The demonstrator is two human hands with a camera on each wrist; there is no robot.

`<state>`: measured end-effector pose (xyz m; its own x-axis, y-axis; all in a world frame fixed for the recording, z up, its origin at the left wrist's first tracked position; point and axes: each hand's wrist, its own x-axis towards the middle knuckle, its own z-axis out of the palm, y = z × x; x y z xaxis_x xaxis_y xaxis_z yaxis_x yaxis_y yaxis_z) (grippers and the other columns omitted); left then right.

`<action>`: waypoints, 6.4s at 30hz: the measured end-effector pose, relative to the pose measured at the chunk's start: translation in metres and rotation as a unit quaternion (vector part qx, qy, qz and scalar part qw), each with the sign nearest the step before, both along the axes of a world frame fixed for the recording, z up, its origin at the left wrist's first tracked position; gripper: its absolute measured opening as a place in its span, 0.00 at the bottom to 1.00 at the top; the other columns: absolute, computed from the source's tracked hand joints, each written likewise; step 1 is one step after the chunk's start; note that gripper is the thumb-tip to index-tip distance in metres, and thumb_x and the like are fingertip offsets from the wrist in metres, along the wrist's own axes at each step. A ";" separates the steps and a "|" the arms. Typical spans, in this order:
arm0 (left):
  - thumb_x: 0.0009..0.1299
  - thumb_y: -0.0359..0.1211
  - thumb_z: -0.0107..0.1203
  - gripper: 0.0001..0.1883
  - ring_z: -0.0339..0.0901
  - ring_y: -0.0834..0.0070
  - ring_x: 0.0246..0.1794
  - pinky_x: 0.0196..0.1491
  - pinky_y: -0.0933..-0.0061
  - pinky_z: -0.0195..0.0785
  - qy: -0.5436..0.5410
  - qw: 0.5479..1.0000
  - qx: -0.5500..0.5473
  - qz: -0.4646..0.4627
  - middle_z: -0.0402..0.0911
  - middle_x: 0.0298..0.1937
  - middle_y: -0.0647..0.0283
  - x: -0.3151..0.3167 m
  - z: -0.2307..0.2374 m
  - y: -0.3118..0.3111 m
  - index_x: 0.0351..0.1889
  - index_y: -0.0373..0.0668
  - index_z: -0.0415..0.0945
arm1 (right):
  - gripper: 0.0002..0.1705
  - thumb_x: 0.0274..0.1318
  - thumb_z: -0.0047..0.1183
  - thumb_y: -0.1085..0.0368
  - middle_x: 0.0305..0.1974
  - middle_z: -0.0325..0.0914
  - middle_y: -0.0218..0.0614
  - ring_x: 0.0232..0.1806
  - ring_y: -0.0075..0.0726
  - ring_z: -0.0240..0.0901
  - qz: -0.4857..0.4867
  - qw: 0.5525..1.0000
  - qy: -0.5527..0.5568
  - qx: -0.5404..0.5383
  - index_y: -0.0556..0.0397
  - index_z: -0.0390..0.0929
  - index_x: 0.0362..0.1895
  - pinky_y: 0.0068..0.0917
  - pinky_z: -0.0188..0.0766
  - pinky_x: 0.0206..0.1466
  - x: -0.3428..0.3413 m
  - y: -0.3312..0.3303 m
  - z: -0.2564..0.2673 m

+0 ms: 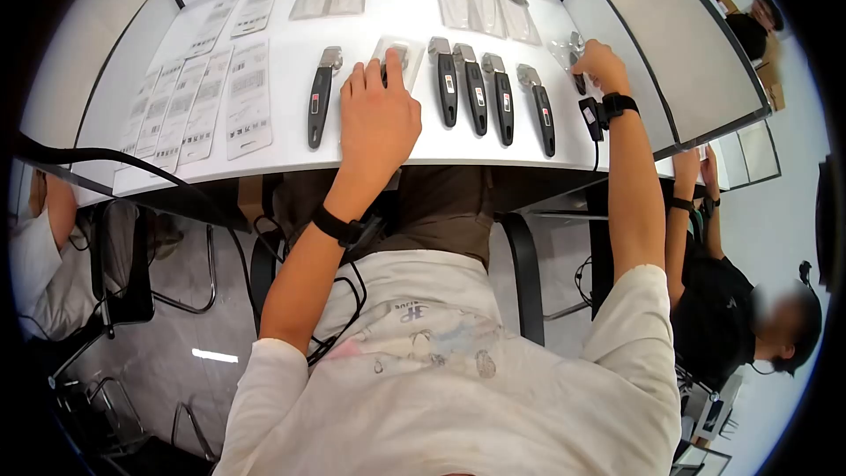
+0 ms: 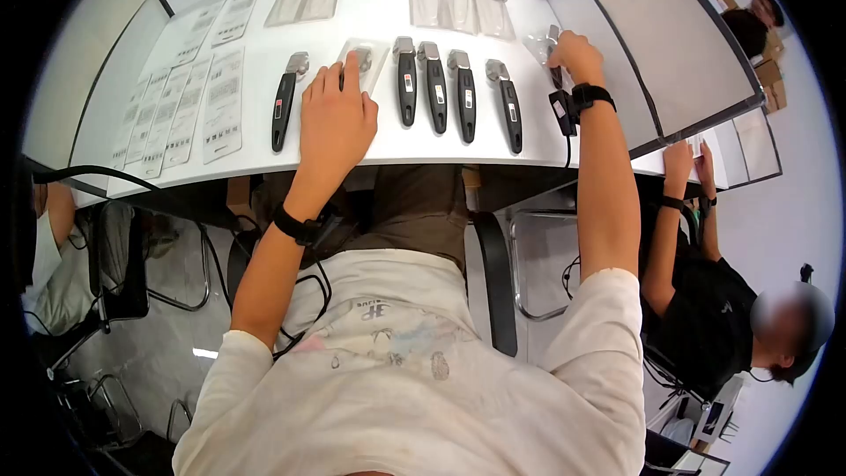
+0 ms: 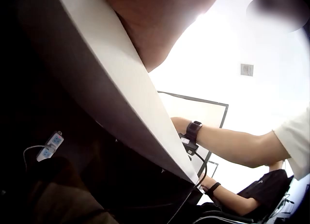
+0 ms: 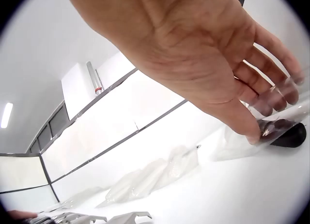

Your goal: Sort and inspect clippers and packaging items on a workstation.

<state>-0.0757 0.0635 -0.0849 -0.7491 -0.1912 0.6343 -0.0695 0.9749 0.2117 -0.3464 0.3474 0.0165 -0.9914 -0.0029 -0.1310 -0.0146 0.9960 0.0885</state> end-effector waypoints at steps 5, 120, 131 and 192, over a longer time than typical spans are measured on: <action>0.69 0.33 0.53 0.30 0.71 0.48 0.63 0.64 0.50 0.64 0.006 1.000 0.007 -0.004 0.75 0.59 0.43 0.000 0.001 0.000 0.70 0.32 0.64 | 0.27 0.42 0.70 0.58 0.49 0.82 0.50 0.51 0.59 0.81 0.129 0.981 0.126 0.073 0.52 0.80 0.48 0.47 0.78 0.54 0.031 0.019 -0.021; 0.74 0.31 0.52 0.16 0.80 0.74 0.42 0.48 0.73 0.74 0.134 0.607 0.775 -0.117 0.82 0.42 0.59 0.126 0.051 -0.190 0.55 0.29 0.76 | 0.25 0.48 0.58 0.75 0.51 0.74 0.48 0.52 0.52 0.73 0.609 0.628 0.138 -0.464 0.67 0.73 0.53 0.43 0.75 0.56 0.335 -0.305 -0.027; 0.73 0.26 0.47 0.17 0.79 0.67 0.36 0.45 0.68 0.76 0.220 0.625 0.747 -0.054 0.83 0.49 0.46 0.147 0.059 -0.214 0.56 0.24 0.72 | 0.27 0.54 0.62 0.68 0.60 0.75 0.48 0.63 0.56 0.70 0.578 0.728 0.189 -0.315 0.62 0.73 0.59 0.43 0.69 0.66 0.322 -0.292 -0.080; 0.77 0.28 0.47 0.21 0.82 0.55 0.58 0.46 0.72 0.77 -0.085 0.565 0.781 -0.251 0.81 0.47 0.47 0.086 0.068 -0.038 0.63 0.22 0.65 | 0.13 0.64 0.61 0.71 0.45 0.77 0.38 0.40 0.29 0.83 0.146 0.514 0.347 -0.770 0.60 0.74 0.50 0.19 0.77 0.38 0.253 -0.104 0.020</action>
